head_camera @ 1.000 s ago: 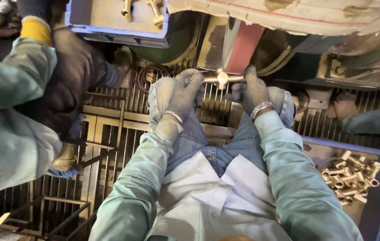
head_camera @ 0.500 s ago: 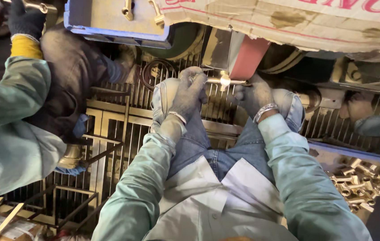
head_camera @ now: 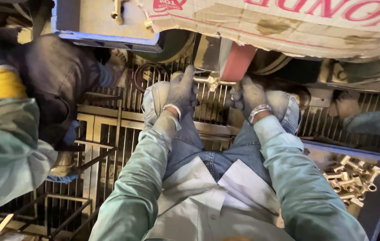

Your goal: The person uses a belt sander to polish small brass-colored metal parts. They hold each part with gloved hands against the moving belt, rotating it to smooth different surfaces, then place the finished pieces into a blue bin.

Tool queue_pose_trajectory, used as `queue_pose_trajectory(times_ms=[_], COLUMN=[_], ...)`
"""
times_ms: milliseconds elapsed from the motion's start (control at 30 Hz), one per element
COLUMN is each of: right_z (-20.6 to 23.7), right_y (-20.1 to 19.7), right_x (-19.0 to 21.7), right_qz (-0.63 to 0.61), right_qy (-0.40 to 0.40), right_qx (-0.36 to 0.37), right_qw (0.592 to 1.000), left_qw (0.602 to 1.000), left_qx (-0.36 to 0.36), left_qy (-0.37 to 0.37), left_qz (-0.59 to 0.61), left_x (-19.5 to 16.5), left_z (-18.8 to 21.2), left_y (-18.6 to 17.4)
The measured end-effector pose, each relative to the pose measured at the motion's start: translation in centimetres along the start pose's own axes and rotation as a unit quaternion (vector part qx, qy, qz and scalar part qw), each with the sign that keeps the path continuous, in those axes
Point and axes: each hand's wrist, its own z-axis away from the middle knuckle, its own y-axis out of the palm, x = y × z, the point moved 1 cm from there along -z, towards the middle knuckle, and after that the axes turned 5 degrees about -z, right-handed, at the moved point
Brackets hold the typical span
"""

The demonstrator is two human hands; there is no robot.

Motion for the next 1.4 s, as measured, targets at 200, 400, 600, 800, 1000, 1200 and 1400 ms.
queue_pose_trajectory(times_ms=[200, 400, 600, 800, 1000, 1200, 1400], right_z=[3.1, 7.7, 13.5, 14.0, 13.1, 11.9, 10.8], right_y=[0.1, 0.3, -1.4, -1.9, -3.7, -3.3, -2.7], right_x=[0.2, 1.4, -1.2, -3.6, -3.3, -3.5, -2.6], right_qz=[-0.008, 0.078, 0.142, 0.196, 0.144, 0.309, 0.342], right_qy=[-0.074, -0.233, -0.397, -0.447, -0.416, -0.436, -0.434], right_qx=[0.029, 0.094, 0.143, 0.060, 0.071, 0.076, 0.060], right_qw=[0.997, 0.965, 0.895, 0.871, 0.895, 0.842, 0.831], left_qw=[0.982, 0.970, 0.886, 0.936, 0.948, 0.933, 0.973], left_qx=[0.082, 0.096, 0.292, 0.238, 0.113, 0.052, 0.134], left_qy=[0.096, 0.107, 0.102, 0.249, 0.295, 0.307, 0.132], left_qz=[0.137, 0.197, 0.345, 0.067, -0.041, -0.182, -0.133], left_x=[0.7, 1.2, 2.3, 4.3, 3.3, 3.9, 3.4], left_z=[0.5, 1.8, 4.4, 9.3, 9.5, 8.0, 7.5], left_y=[-0.3, -0.3, -0.2, 3.1, 2.4, 3.8, 5.4])
